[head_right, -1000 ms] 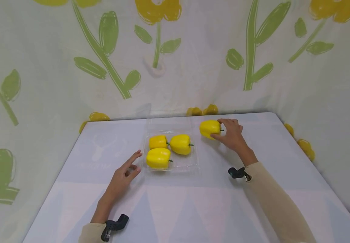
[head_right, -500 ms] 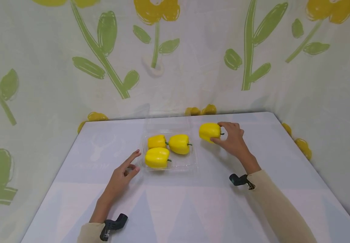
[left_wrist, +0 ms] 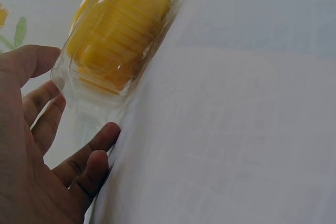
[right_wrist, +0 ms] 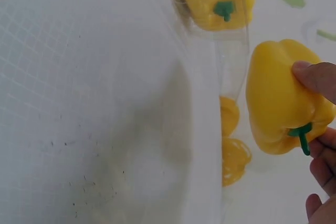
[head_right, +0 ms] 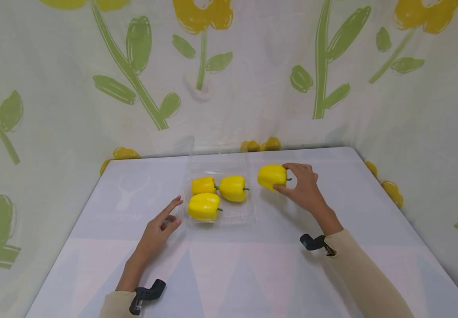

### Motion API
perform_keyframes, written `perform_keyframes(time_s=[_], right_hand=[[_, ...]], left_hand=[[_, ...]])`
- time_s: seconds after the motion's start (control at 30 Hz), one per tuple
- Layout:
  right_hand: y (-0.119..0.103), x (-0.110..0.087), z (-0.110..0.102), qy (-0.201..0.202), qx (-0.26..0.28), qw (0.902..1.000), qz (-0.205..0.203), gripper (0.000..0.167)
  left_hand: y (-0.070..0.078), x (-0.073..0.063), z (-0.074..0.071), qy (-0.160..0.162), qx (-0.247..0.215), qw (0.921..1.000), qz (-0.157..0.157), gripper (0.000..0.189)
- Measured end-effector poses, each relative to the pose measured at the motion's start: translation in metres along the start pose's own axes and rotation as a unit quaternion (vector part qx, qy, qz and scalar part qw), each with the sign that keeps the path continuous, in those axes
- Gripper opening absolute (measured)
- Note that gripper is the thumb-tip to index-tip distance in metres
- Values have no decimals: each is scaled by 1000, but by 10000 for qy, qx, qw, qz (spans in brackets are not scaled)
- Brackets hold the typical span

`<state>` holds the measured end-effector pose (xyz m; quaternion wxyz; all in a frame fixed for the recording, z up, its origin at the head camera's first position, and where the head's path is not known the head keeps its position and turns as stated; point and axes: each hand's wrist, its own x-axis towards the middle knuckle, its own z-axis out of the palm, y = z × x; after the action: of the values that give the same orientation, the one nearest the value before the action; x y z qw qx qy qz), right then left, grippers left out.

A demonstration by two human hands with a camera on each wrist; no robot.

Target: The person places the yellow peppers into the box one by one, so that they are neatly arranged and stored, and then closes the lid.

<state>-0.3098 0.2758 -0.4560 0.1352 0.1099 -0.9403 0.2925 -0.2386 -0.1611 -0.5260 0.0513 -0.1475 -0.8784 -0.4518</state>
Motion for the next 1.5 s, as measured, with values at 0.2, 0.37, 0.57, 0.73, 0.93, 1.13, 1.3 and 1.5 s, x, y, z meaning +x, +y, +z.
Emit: perform_keyframes(time_s=[0.2, 0.37, 0.57, 0.73, 0.93, 1.13, 1.3, 1.5], right_hand=[[-8, -5, 0, 71, -8, 9999, -72, 72], [-15, -11, -1, 115, 52, 9998, -182, 71], [-25, -16, 0, 140, 173, 9988, -431, 70], [-34, -18, 1, 140, 278, 9975, -629, 69], [-43, -22, 5, 72, 424, 9962, -756, 69], [-50, -24, 12, -20, 498, 9954, -821, 69], [-56, -27, 17, -139, 590, 9943, -873, 68], [-61, -28, 24, -285, 586, 9945, -818, 69]], left_hand=[[-1, 0, 0, 12, 13, 10000, 26, 55], [-3, 0, 1, 25, 38, 10000, 35, 55], [0, -1, 0, 17, 24, 10000, 20, 54], [0, -1, 0, 3, 24, 10000, 40, 55], [-1, -1, 0, -9, 35, 10000, 37, 55], [-1, -1, -1, -27, 45, 10000, 19, 55], [0, -1, -1, -39, 31, 10000, -1, 55], [0, 0, -1, -54, 33, 10000, 4, 54]])
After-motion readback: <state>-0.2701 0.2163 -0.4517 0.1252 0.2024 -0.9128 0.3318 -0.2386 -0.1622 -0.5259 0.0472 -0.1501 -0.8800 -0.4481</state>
